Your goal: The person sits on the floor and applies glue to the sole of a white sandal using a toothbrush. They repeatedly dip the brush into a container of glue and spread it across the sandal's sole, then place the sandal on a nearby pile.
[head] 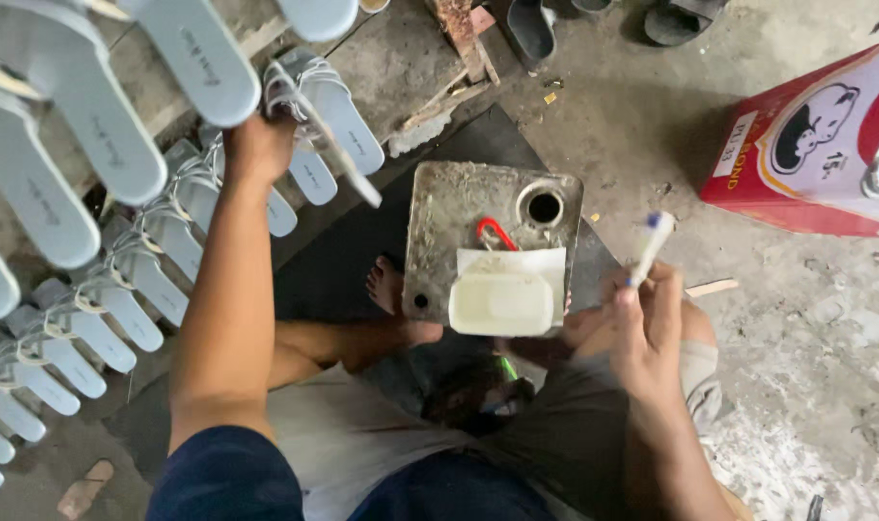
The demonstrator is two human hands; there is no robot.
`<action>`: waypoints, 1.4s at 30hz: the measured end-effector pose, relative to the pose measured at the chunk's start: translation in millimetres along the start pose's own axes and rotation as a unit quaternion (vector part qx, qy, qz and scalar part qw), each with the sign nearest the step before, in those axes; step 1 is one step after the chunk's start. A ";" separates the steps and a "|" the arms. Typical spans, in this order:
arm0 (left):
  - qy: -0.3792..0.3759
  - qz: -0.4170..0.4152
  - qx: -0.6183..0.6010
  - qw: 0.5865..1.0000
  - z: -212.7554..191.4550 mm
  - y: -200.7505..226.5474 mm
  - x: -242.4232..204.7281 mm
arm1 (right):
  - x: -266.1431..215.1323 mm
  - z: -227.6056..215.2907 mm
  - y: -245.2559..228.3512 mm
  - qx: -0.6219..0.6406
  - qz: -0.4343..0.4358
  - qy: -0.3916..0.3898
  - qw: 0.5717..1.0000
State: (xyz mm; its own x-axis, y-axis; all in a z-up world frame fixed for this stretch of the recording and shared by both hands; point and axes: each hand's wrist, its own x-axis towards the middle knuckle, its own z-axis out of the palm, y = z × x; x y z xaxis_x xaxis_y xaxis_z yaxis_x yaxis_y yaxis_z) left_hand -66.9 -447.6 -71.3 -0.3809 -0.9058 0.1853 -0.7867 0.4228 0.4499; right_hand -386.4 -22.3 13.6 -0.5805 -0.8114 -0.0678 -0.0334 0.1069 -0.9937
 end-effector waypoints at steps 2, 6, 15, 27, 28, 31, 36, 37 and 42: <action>-0.091 -0.241 -0.368 0.894 -46.7 30.4 -68.0 | -2.6 6.6 -9.3 0.001 0.013 -0.006 1.000; -0.132 -0.273 -0.495 0.814 -98.9 89.5 -217.7 | -28.6 6.1 -31.1 -0.336 -0.151 -0.061 0.928; -0.165 -0.047 -0.623 0.763 -153.3 178.6 -408.4 | -14.9 61.6 -43.1 -0.680 -0.220 -0.204 0.669; -0.203 -0.125 -0.679 0.694 -177.6 138.6 -386.5 | -88.6 12.0 -106.1 -0.665 -0.123 -0.174 0.716; -0.168 -0.103 -0.668 0.718 -175.1 143.5 -383.4 | -96.5 14.0 -106.8 -0.586 -0.138 -0.172 0.780; -0.075 -0.032 -0.638 0.765 -168.1 167.6 -377.8 | -129.2 21.0 -104.7 -0.302 -0.121 -0.170 0.930; 0.060 0.128 -0.365 0.920 -164.1 193.1 -379.7 | -187.6 50.5 -78.2 0.026 0.039 -0.178 0.983; 0.078 0.152 -0.355 0.919 -160.9 194.6 -378.9 | -193.5 54.1 -75.5 0.051 0.054 -0.182 0.980; 0.075 0.202 -0.217 0.952 -147.5 194.4 -388.4 | -198.2 65.2 -80.2 0.091 0.045 -0.219 0.971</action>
State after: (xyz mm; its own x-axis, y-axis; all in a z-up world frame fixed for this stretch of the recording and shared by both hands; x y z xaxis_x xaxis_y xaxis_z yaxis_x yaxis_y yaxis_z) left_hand -0.3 -17.4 73.0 -0.5101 -0.6794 0.5275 -0.3031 0.7159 0.6289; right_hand -215.7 92.5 101.0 -0.1725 -0.9738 -0.1480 0.1684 0.1189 -0.9785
